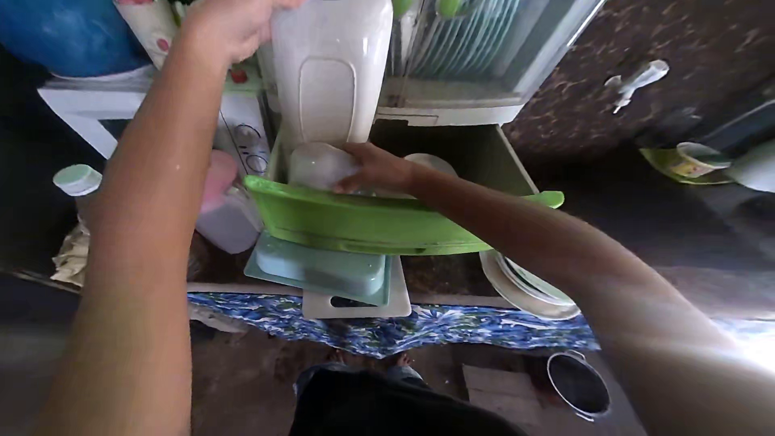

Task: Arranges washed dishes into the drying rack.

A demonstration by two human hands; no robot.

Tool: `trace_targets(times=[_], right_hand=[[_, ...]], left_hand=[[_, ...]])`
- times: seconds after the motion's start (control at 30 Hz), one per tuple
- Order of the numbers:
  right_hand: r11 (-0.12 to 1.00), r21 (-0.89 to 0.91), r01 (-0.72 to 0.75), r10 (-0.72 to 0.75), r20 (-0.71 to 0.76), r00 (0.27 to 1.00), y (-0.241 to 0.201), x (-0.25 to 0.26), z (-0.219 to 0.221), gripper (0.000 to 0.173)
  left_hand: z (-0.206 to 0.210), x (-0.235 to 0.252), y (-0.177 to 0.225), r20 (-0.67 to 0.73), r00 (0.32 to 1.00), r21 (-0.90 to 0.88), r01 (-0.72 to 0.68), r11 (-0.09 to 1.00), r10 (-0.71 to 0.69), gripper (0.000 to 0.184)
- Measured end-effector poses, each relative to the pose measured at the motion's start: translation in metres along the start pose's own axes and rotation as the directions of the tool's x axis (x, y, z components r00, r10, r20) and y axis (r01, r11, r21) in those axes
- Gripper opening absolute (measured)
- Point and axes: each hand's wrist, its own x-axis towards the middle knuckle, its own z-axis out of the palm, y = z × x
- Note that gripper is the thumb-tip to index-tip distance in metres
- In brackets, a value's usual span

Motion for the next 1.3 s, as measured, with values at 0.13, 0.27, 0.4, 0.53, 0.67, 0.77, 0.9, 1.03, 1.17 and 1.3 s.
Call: trace_targets(times=[0.13,0.27,0.4,0.53,0.67,0.77,0.9,1.03,1.17,1.3], right_hand=[[0.996,0.042,0.083,-0.083,-0.001,0.997,0.010,-0.012,-0.011,0.048],[0.999,0.015,0.038,-0.039,0.007,0.999,0.011,-0.020,-0.025,0.044],[0.998,0.050,-0.031,0.030,0.013,0.999,0.013,-0.026,-0.042,0.035],[0.994,0.101,-0.052,0.047,0.056,0.997,0.015,-0.025,-0.057,0.031],[0.997,0.069,-0.044,0.039,0.074,0.997,0.011,-0.026,-0.075,0.037],[0.994,0.077,0.083,-0.084,0.019,0.996,0.011,-0.036,-0.103,0.043],[0.953,0.019,0.301,-0.299,-0.069,0.952,0.004,-0.062,-0.155,0.030],[0.915,-0.077,0.396,-0.404,-0.185,0.896,-0.005,-0.085,-0.190,0.027],[0.875,-0.111,0.471,-0.483,-0.266,0.834,-0.009,-0.101,-0.204,0.022],[0.834,-0.119,0.539,-0.543,-0.351,0.763,-0.019,-0.108,-0.208,0.024]], left_hand=[[0.035,-0.023,0.022,0.097,0.964,0.051,0.244,0.968,-0.248,0.030],[0.065,-0.040,-0.006,0.291,0.900,0.020,0.332,0.943,-0.323,0.026],[0.073,-0.046,-0.036,0.229,0.836,0.101,0.489,0.866,-0.499,0.045],[0.079,-0.055,-0.022,0.195,0.796,0.409,0.465,0.785,-0.573,0.062],[0.094,-0.058,-0.019,0.118,0.765,0.338,0.568,0.750,-0.633,0.065],[0.106,-0.073,-0.032,0.090,0.738,0.067,0.666,0.743,-0.669,0.073],[0.116,-0.092,-0.027,0.224,0.682,0.129,0.687,0.715,-0.696,0.075],[0.114,-0.074,-0.017,0.347,0.581,0.240,0.704,0.669,-0.736,0.073],[0.122,-0.076,-0.023,0.396,0.589,0.206,0.690,0.693,-0.704,0.076],[0.140,-0.073,-0.029,0.341,0.701,0.132,0.624,0.770,-0.627,0.078]])
